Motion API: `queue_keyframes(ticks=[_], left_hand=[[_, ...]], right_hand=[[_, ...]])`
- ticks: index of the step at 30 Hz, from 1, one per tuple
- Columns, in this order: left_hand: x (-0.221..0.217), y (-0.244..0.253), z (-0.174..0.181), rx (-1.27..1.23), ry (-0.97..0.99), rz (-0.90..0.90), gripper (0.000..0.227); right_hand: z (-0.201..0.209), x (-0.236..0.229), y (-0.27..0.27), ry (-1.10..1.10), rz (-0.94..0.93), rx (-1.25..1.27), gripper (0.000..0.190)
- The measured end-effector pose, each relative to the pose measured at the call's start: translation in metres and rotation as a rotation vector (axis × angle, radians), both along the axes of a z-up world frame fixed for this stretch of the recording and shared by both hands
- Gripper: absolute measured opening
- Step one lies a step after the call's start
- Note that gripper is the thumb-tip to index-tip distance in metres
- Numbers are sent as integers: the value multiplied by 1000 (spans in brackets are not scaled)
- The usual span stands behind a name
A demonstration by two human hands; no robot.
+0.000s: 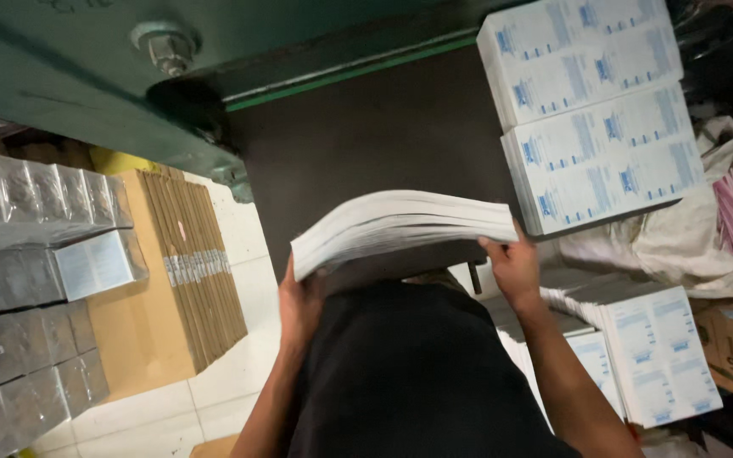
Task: The person repeatedly picks up stacks of white papers with blue printed text from the floor and a table, folds them in half by hand, and places them into a pile on the table. The person moves between different stacks of paper to continue the folding process.
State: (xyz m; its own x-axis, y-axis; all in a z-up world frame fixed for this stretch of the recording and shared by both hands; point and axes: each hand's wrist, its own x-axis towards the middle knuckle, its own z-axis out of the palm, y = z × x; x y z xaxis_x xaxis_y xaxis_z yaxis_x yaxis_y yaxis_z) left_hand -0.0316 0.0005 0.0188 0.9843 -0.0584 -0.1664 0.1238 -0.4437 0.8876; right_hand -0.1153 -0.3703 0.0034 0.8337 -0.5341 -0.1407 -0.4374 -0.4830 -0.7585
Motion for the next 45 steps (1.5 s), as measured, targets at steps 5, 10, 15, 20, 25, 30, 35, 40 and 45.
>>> queue_keyframes(ticks=[5, 10, 15, 20, 25, 30, 35, 40, 45], left_hand=[[28, 11, -11, -71, 68, -60, 102], [59, -5, -51, -262, 46, -121, 102], [55, 16, -81, -246, 220, -25, 100], [63, 17, -51, -106, 41, -255, 90], [89, 36, -53, 389, -206, -553, 77], [74, 40, 42, -228, 581, -364, 58], [52, -21, 9, -431, 709, -198, 49], [17, -167, 4, -510, 756, -142, 56], [25, -322, 55, -607, 870, -171, 68]], right_hand=[[44, 33, 3, -126, 105, 253, 85], [57, 53, 7, -91, 151, 561, 82], [46, 59, 15, -13, -25, 520, 85], [-14, 36, -21, 43, 171, 399, 59], [-17, 53, -50, 91, 326, 24, 28], [68, 40, -46, 52, 336, 557, 37], [83, 1, -71, 118, -127, 835, 59], [74, -28, -203, 77, -242, 657, 58], [83, -32, -371, 98, -162, 637, 44]])
